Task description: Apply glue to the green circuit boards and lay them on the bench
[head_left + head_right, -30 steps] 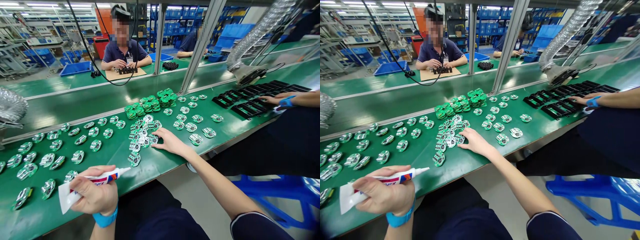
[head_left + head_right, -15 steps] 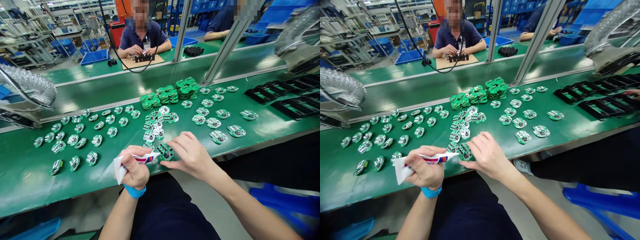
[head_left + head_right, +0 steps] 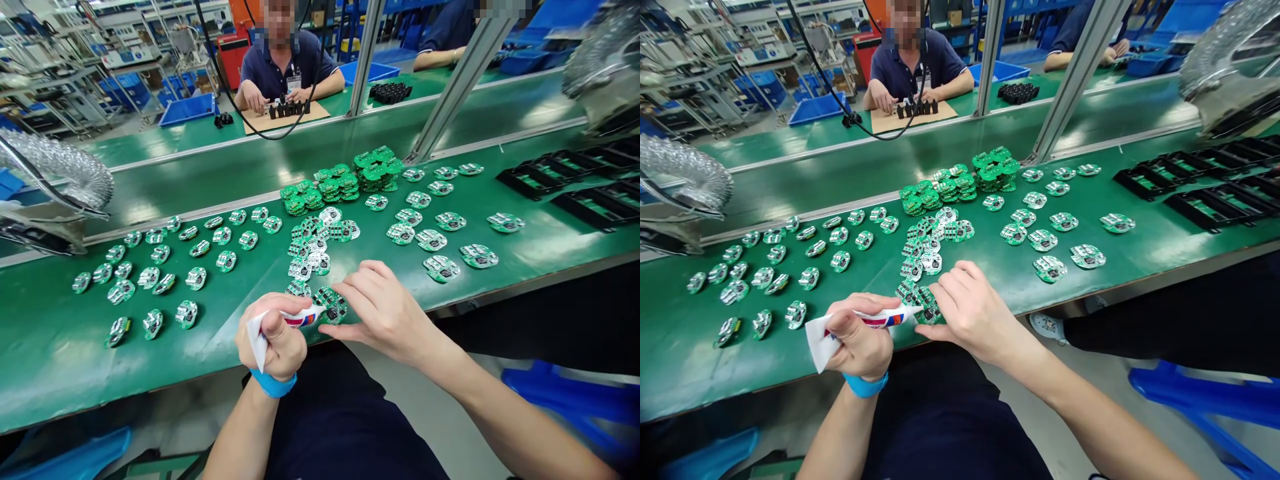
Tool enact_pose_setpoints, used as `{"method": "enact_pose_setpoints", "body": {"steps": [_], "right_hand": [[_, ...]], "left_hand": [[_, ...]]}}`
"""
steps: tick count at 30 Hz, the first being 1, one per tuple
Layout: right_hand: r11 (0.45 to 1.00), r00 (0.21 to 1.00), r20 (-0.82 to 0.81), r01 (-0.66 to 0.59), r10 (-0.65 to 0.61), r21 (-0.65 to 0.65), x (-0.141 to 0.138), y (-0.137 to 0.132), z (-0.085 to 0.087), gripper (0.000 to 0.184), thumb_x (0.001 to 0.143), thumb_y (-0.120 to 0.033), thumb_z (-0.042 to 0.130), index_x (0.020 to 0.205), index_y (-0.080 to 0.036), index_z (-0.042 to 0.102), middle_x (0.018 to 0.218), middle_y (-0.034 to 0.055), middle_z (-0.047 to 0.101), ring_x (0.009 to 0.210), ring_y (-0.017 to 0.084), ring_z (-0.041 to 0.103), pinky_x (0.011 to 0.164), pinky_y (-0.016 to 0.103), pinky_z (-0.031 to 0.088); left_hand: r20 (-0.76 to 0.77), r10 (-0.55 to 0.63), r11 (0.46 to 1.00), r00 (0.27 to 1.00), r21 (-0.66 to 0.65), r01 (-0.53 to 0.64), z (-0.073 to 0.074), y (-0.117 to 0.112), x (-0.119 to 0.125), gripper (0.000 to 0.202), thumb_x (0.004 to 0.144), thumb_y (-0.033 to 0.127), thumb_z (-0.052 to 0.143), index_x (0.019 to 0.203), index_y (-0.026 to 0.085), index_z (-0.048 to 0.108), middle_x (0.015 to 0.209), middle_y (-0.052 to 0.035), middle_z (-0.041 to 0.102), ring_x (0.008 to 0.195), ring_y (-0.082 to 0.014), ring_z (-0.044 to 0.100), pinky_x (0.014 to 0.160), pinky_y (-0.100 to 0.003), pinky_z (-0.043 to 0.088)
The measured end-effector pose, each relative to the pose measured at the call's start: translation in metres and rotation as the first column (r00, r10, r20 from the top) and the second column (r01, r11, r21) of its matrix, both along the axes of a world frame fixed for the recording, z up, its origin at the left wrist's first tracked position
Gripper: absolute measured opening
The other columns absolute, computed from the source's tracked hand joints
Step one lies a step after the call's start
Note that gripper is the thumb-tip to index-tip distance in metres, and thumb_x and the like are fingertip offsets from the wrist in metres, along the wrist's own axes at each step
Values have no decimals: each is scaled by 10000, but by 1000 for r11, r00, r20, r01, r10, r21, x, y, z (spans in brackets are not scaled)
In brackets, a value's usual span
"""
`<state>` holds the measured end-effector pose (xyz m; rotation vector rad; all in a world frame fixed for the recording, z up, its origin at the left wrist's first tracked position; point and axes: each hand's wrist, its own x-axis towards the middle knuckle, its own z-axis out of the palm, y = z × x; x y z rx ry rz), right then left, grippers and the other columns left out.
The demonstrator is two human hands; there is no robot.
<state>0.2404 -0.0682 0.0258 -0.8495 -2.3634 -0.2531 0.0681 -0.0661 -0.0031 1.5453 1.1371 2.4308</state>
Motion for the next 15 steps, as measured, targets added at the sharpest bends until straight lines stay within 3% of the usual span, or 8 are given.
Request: {"method": "enact_pose_setpoints", "body": {"steps": [8, 15], "right_hand": [[1000, 1000, -13, -2, 3, 15, 1, -1, 2, 277, 1041, -414, 665, 1040, -137, 669, 822, 87, 657, 782, 257, 578, 802, 451, 502], [1000, 1000, -8, 14, -14, 21, 1, -4, 3, 281, 1044, -419, 663, 1042, -138, 672, 812, 81, 647, 777, 251, 575, 808, 447, 505]], "left_hand": [[-142, 21, 996, 990, -88, -33, 2, -7, -8, 445, 1112, 379, 477, 724, 208, 612, 596, 19, 650, 527, -162, 701, 527, -301, 566], [-131, 29, 993, 991, -108, -43, 6, -2, -10, 457, 1110, 417, 475, 715, 210, 576, 590, 9, 645, 533, -167, 713, 505, -287, 552]]}}
